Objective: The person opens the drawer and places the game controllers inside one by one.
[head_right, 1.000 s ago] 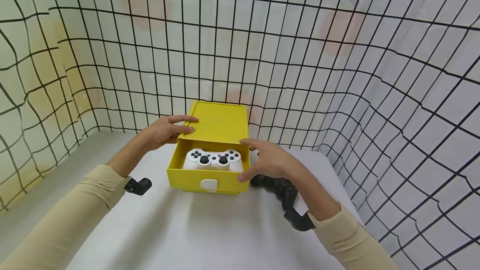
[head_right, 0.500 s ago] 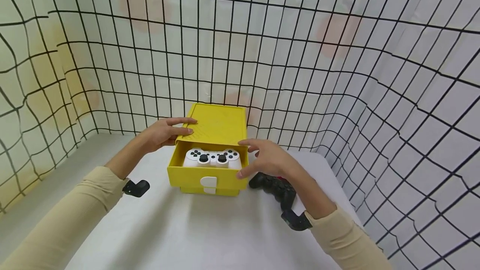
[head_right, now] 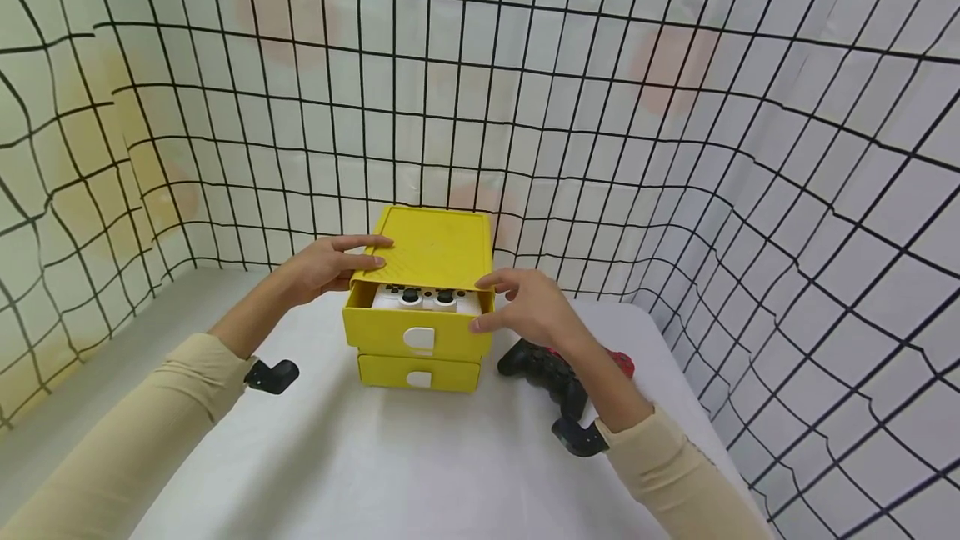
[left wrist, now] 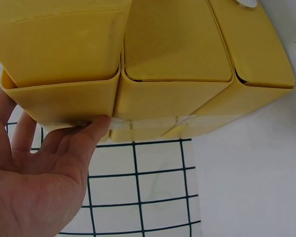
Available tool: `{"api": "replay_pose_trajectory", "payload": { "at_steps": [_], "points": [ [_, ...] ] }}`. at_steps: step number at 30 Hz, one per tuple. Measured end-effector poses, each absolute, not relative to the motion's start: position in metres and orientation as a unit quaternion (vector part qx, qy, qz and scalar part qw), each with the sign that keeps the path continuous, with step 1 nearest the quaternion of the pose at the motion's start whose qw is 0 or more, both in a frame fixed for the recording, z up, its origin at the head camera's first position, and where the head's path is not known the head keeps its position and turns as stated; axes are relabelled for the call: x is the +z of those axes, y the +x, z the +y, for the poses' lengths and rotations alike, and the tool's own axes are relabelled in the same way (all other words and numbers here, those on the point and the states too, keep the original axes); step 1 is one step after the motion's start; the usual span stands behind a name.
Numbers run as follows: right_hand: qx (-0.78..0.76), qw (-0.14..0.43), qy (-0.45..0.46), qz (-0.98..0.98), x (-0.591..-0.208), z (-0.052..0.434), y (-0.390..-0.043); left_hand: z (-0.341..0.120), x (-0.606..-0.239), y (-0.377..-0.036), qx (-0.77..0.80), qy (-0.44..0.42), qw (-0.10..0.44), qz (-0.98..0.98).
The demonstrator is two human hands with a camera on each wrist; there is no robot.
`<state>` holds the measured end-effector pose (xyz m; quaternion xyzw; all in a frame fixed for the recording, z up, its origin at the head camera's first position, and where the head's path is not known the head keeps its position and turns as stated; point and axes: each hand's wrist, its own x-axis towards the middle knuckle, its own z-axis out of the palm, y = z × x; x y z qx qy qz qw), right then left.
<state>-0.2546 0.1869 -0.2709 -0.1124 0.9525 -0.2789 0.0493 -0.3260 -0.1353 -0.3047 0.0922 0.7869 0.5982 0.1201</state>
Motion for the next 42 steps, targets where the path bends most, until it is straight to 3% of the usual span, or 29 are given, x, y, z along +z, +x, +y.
{"api": "replay_pose_trajectory", "payload": {
  "at_steps": [10, 30, 42],
  "points": [
    [-0.338, 0.017, -0.106, 0.935, -0.282, 0.188, -0.257, -0.136, -0.305, -0.326, 0.600, 0.094, 0.121, 0.785],
    [-0.455, -0.128, -0.115, 0.874, -0.314, 0.179, -0.263, -0.135, -0.305, -0.325, 0.607, 0.086, 0.117, 0.781],
    [-0.475, -0.182, -0.125, 0.852, -0.325, 0.175, -0.267, -0.136, -0.306, -0.325, 0.607, 0.088, 0.116, 0.782]
  ]
}}
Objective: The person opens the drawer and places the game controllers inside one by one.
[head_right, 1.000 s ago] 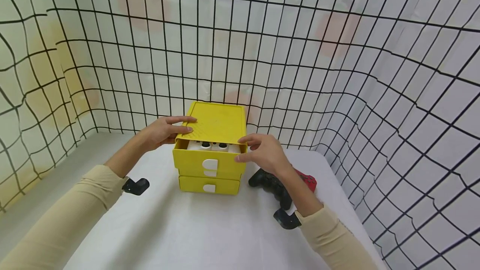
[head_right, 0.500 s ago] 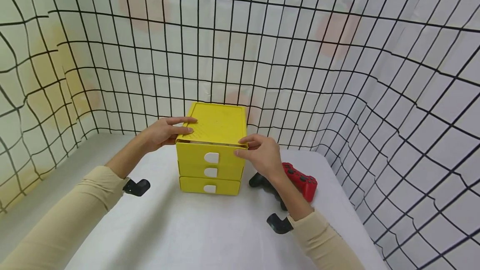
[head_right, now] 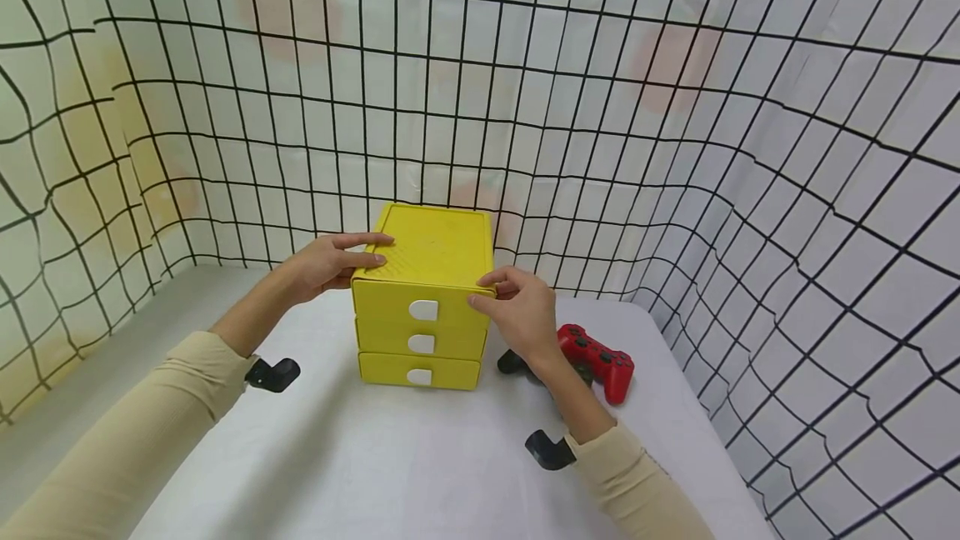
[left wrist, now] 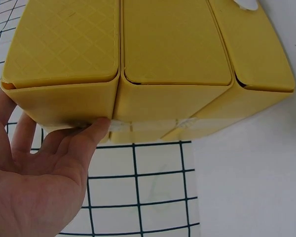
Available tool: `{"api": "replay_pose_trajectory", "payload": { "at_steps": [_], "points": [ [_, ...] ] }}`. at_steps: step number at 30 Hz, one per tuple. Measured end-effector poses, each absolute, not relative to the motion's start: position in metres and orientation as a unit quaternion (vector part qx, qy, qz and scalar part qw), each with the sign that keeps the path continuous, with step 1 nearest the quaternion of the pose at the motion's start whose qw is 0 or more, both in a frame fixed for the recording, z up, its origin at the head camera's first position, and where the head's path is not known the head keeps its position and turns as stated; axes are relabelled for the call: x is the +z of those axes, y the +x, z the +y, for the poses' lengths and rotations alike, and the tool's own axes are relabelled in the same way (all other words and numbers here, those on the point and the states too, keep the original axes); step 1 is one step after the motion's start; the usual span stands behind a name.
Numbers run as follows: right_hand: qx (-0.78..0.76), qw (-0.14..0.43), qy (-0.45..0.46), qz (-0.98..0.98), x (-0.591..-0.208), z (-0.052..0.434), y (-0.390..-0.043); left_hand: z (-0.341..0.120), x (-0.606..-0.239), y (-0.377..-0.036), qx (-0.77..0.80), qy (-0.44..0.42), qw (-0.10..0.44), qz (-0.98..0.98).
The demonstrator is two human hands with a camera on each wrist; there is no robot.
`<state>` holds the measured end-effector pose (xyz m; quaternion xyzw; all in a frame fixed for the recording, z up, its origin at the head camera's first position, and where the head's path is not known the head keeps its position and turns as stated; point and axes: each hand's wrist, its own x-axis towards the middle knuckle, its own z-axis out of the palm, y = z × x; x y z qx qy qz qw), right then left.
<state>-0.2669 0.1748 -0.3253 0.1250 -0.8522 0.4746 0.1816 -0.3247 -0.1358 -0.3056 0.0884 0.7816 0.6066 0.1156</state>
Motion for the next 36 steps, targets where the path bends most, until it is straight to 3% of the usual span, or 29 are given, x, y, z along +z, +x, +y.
{"api": "replay_pose_trajectory", "payload": {
  "at_steps": [15, 22, 28, 36],
  "points": [
    [0.481, 0.217, 0.142, -0.838, -0.332, 0.172, -0.265, -0.135, -0.306, -0.325, 0.608, 0.086, 0.121, 0.780],
    [0.412, 0.172, 0.135, -0.885, -0.316, 0.175, -0.249, -0.135, -0.306, -0.325, 0.604, 0.085, 0.122, 0.783],
    [0.361, 0.209, 0.164, -0.894, -0.303, 0.171, -0.230, -0.135, -0.304, -0.327, 0.600, 0.087, 0.112, 0.787],
    [0.384, 0.099, 0.180, -0.900, -0.320, 0.155, -0.226, -0.136, -0.305, -0.327, 0.600, 0.085, 0.119, 0.786]
  ]
}}
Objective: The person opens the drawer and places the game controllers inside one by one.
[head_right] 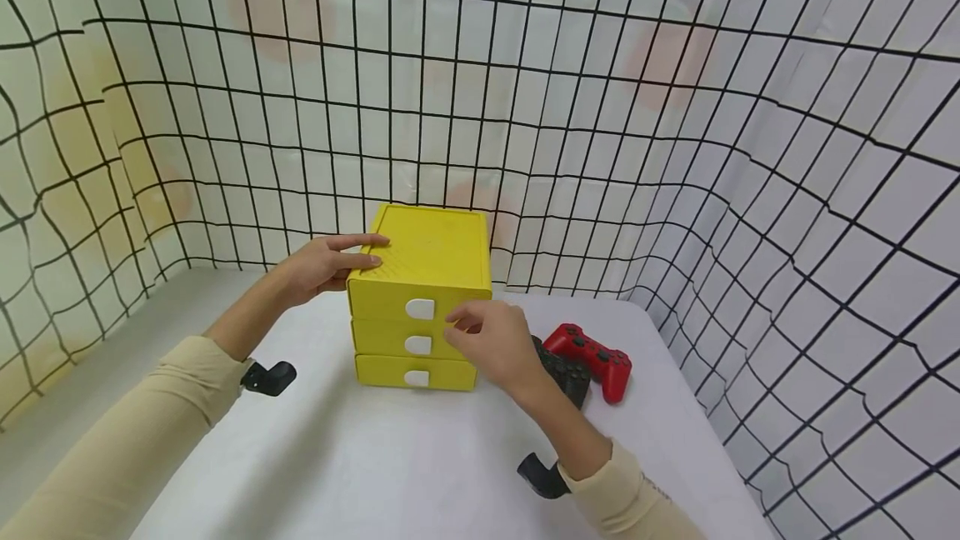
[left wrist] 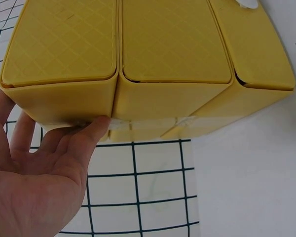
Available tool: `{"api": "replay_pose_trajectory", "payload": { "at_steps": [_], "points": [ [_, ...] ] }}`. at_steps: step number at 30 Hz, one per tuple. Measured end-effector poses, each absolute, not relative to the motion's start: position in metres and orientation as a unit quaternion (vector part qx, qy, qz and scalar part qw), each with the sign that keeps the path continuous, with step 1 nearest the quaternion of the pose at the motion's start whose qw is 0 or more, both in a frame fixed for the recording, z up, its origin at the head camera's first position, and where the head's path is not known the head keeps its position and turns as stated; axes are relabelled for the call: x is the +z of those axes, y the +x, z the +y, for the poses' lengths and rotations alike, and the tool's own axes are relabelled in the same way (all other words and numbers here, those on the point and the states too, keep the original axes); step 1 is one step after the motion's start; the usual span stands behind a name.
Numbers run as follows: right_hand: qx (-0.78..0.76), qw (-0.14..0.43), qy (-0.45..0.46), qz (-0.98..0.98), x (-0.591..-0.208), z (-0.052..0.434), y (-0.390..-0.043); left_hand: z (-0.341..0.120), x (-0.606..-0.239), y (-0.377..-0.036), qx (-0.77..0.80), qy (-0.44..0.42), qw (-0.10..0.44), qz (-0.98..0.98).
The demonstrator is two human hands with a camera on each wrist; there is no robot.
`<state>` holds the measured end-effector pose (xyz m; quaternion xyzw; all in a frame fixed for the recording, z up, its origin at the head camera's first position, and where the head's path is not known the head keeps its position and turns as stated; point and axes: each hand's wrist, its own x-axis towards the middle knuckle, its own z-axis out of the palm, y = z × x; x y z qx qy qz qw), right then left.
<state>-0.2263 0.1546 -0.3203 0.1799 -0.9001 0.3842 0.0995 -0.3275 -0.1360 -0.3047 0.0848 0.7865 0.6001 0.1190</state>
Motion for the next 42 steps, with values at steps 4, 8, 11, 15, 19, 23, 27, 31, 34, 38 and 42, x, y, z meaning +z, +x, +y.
{"api": "replay_pose_trajectory", "payload": {
  "at_steps": [4, 8, 11, 15, 19, 23, 27, 31, 34, 38, 42],
  "points": [
    [0.384, 0.075, 0.170, -0.905, -0.338, 0.147, -0.233, -0.137, -0.306, -0.328, 0.599, 0.088, 0.118, 0.787],
    [0.383, 0.091, 0.170, -0.903, -0.351, 0.141, -0.239, -0.137, -0.306, -0.327, 0.599, 0.089, 0.115, 0.788],
    [0.384, 0.102, 0.173, -0.901, -0.358, 0.136, -0.241, -0.136, -0.306, -0.327, 0.600, 0.089, 0.115, 0.786],
    [0.384, 0.099, 0.175, -0.901, -0.364, 0.130, -0.241, -0.135, -0.307, -0.328, 0.603, 0.087, 0.114, 0.785],
    [0.387, 0.097, 0.178, -0.900, -0.368, 0.125, -0.243, -0.135, -0.308, -0.328, 0.605, 0.088, 0.112, 0.784],
    [0.391, 0.105, 0.179, -0.897, -0.368, 0.122, -0.244, -0.135, -0.307, -0.327, 0.604, 0.091, 0.109, 0.784],
    [0.392, 0.105, 0.174, -0.897, -0.367, 0.120, -0.247, -0.135, -0.306, -0.327, 0.606, 0.091, 0.108, 0.783],
    [0.396, 0.101, 0.171, -0.896, -0.366, 0.119, -0.249, -0.135, -0.306, -0.327, 0.610, 0.089, 0.110, 0.780],
    [0.403, 0.099, 0.175, -0.893, -0.365, 0.119, -0.251, -0.136, -0.306, -0.327, 0.609, 0.088, 0.110, 0.781],
    [0.404, 0.097, 0.174, -0.893, -0.366, 0.119, -0.254, -0.136, -0.305, -0.326, 0.607, 0.086, 0.112, 0.782],
    [0.400, 0.095, 0.163, -0.897, -0.367, 0.118, -0.255, -0.136, -0.305, -0.326, 0.605, 0.085, 0.112, 0.784]
  ]
}}
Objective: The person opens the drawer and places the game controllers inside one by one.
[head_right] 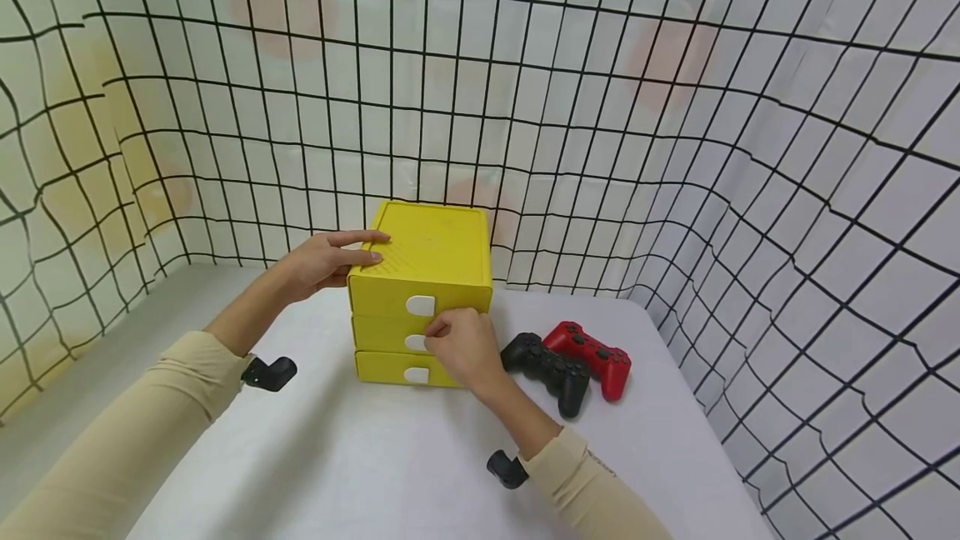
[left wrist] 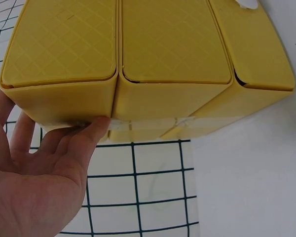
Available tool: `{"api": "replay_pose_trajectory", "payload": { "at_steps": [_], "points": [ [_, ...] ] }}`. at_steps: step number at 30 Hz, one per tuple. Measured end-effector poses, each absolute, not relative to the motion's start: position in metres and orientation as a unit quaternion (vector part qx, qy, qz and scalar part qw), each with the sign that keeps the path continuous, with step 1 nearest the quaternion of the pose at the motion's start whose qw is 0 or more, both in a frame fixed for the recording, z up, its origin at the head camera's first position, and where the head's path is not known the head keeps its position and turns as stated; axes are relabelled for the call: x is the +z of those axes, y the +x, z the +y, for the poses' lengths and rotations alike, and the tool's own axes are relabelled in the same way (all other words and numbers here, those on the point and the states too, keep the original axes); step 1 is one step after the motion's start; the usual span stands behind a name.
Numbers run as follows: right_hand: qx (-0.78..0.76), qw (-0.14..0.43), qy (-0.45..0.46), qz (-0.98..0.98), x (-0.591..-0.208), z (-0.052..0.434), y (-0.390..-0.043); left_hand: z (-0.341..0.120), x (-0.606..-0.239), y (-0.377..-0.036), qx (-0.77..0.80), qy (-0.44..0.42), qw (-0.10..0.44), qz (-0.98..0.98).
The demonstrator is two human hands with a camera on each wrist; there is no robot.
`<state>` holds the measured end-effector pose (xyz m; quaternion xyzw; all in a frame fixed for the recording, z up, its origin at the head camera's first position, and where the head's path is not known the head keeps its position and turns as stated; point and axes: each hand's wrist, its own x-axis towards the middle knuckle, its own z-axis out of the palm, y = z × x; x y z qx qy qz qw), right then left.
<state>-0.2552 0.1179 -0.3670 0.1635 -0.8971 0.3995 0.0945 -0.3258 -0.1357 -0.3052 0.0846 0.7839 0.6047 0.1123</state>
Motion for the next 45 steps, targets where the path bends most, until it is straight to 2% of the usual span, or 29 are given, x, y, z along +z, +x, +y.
{"api": "replay_pose_trajectory", "payload": {
  "at_steps": [10, 22, 45],
  "points": [
    [0.387, 0.109, 0.159, -0.902, -0.369, 0.115, -0.256, -0.136, -0.307, -0.326, 0.597, 0.083, 0.109, 0.791],
    [0.387, 0.089, 0.163, -0.903, -0.369, 0.120, -0.250, -0.134, -0.307, -0.324, 0.595, 0.086, 0.115, 0.791],
    [0.358, 0.040, 0.216, -0.908, -0.361, 0.127, -0.209, -0.137, -0.306, -0.327, 0.601, 0.093, 0.120, 0.785]
  ]
}}
